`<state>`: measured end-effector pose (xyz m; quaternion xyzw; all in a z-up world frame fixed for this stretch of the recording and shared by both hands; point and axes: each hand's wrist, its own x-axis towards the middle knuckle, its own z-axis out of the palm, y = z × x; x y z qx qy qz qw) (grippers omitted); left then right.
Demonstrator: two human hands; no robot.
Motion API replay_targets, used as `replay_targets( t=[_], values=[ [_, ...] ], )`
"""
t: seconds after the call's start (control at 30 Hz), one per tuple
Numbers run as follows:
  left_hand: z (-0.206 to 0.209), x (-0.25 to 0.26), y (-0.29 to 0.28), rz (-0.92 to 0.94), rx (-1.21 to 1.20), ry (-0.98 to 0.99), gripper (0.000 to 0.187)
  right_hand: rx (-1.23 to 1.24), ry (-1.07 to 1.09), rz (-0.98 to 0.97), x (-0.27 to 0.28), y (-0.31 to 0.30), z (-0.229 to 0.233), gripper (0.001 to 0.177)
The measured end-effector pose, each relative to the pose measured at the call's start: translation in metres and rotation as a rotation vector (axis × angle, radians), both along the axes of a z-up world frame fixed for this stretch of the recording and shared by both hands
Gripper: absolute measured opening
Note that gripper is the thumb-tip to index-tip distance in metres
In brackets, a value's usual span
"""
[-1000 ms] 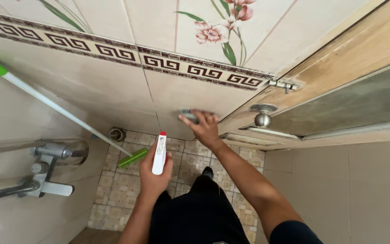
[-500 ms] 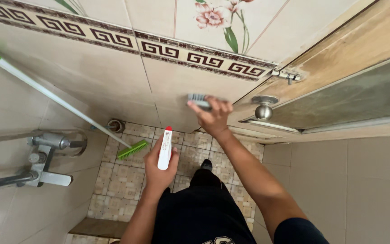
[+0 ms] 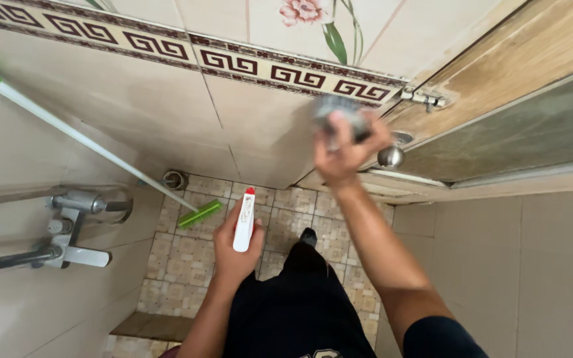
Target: The person sprays a cleaning solution from a bottle onto bathroom tiles and scrubs them using a grey brush.
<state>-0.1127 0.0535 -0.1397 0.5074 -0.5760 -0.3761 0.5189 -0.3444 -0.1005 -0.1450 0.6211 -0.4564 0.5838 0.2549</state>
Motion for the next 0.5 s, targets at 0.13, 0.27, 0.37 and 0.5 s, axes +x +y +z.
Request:
replay_targets(
  t=[0.13,0.27,0.37,0.5],
  values=[
    [0.004,-0.007,-0.001,-0.019,0.076,0.001,0.054,0.014,0.029,-0.031,-0.030,0.010,0.023,0.047],
    [0.004,-0.012,-0.004,-0.040,-0.013,-0.017,0.052,-0.098,0.207,0.063,-0.020,-0.007,-0.064,0.047],
    [0.004,-0.010,0.002,-0.054,0.014,-0.040,0.053,0.260,0.466,0.053,-0.031,0.027,-0.145,0.041],
    [0.001,-0.007,0.007,-0.071,0.022,-0.079,0.057,0.582,0.471,0.094,-0.034,0.043,-0.220,0.054]
  ],
)
